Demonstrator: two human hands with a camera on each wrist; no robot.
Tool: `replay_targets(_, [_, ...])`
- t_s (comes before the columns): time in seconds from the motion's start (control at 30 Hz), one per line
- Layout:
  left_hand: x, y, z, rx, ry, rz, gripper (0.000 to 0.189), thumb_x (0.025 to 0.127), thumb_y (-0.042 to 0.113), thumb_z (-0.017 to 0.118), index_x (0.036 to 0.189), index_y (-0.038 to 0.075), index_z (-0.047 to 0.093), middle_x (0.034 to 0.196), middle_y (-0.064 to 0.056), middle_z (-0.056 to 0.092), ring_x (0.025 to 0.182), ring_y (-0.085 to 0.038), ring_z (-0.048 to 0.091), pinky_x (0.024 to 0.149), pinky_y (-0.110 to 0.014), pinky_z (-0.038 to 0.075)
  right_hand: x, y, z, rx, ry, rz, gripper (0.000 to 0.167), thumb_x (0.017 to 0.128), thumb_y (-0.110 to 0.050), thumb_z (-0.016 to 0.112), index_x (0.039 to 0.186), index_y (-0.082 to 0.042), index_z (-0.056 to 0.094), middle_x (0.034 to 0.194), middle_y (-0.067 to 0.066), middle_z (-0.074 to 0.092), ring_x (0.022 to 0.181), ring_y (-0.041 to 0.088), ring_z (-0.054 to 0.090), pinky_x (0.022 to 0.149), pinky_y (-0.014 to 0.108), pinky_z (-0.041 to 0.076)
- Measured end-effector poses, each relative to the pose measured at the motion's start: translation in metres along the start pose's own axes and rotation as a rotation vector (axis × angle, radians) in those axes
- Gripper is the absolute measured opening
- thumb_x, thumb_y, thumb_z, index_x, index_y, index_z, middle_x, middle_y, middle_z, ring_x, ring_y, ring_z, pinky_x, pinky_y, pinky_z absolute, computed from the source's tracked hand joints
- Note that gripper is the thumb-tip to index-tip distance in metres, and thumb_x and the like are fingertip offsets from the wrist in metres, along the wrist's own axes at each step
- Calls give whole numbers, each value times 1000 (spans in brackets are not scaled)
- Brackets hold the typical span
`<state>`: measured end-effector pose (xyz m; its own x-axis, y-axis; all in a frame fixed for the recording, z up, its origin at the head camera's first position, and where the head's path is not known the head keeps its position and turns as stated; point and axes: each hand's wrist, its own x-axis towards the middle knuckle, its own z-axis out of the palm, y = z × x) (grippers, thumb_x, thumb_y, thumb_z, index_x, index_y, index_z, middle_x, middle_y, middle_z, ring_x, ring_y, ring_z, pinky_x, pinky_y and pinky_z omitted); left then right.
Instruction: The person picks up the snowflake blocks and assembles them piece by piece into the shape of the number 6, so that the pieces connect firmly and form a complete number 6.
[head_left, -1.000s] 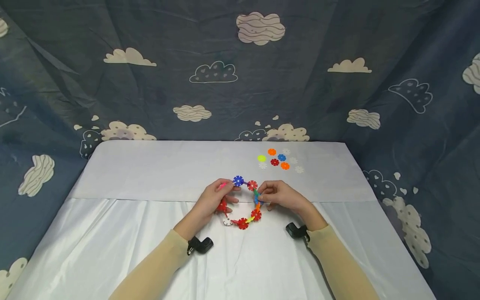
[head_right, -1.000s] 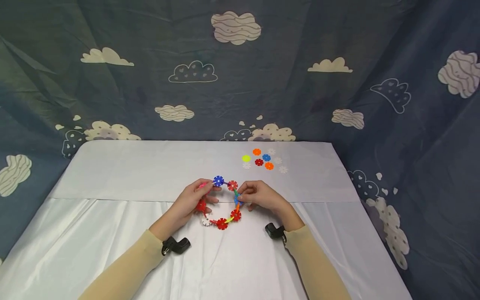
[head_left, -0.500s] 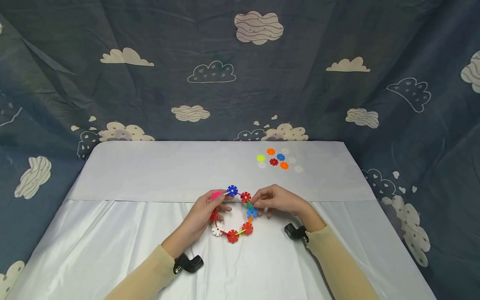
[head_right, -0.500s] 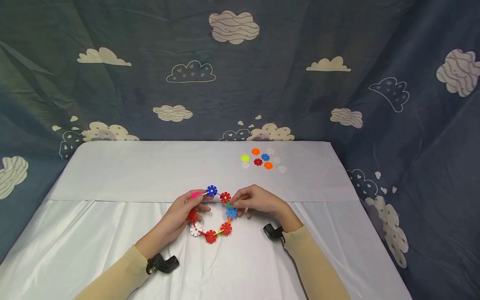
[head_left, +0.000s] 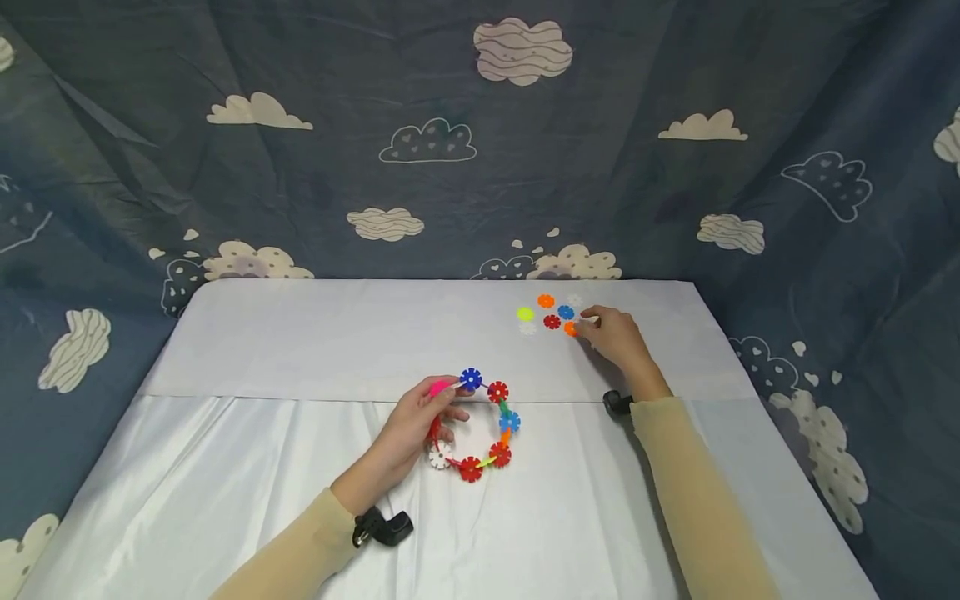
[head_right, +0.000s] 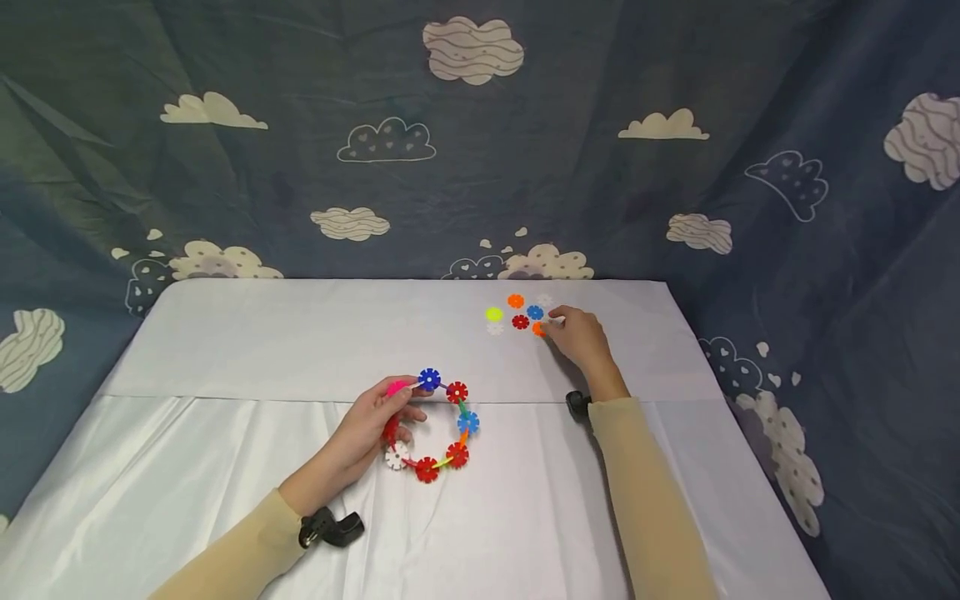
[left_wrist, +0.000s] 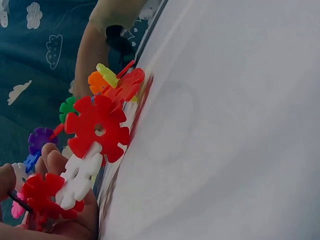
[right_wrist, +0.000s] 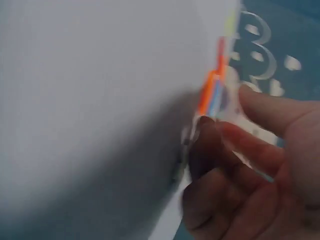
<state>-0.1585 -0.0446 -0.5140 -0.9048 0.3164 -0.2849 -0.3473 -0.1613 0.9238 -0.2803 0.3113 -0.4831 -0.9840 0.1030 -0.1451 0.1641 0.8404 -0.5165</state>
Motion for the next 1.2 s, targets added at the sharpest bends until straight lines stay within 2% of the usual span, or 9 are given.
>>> replay_targets(0.1, [1,-1,1,15,10,-8,37,109,26,62,143,13,62,121,-14,77,82,-14,70,66,-24,58,13,3,2,-116,-42,33,41,104,-32,69,135,-6,66,123,21,69,108,36,62,98,53,55])
replay_targets(0.23, [0,-2,2,20,18,-8,37,108,27,64,143,13,64,115,-14,78,79,-15,69,68,-24,59,17,4,1,-114,-47,21,36,101,-32,72,120,-2,67,112,18,69,101,34,60,88,46,53])
replay_targets(0.37, [-1,-1,2,19,14,-7,36,109,22,61,144,12,64,130,-14,75,89,-16,71,71,-24,60,8,-7,-1,11,-50,-27,28,102,-29,69,111,-2,66,98,14,65,83,26,57,70,32,47])
replay_targets(0.5, [-2,0,0,16,10,-11,35,111,18,55,144,12,64,133,-15,74,90,-17,70,72,-24,60,-19,-47,3,230,-103,-128,22,103,-26,66,109,-5,64,98,20,68,72,25,57,60,29,47])
replay_targets(0.6, [-2,1,-1,-6,2,-13,36,112,20,51,144,10,65,131,-16,74,89,-16,69,72,-24,60,-40,-80,11,402,-193,-241,18,102,-22,66,109,-6,63,98,26,67,68,25,56,58,33,48])
replay_targets(0.73, [0,1,0,-48,-16,-5,39,113,21,45,148,9,61,128,-18,73,90,-14,68,72,-25,61,-52,-107,24,537,-365,-370,19,102,-17,66,115,-4,63,85,16,63,62,20,50,58,36,48])
replay_targets(0.87, [0,0,1,-54,-20,20,38,113,17,45,149,4,52,125,-16,76,89,-13,71,73,-26,61,-52,-116,34,600,-463,-393,28,103,-14,63,127,0,59,79,4,59,63,19,48,60,31,47])
replay_targets(1.07, [0,-1,1,-81,-14,28,10,112,16,50,118,8,48,122,-16,79,88,-15,74,76,-29,63,-50,-118,46,620,-513,-406,28,103,-15,65,127,0,66,80,4,62,71,32,50,69,35,50])
replay_targets(1.2, [-1,0,-1,-81,-19,23,10,112,19,51,110,10,48,122,-16,79,90,-16,73,79,-30,64,-49,-117,51,609,-535,-419,25,103,-16,67,123,-2,72,89,2,70,82,35,59,77,35,55])
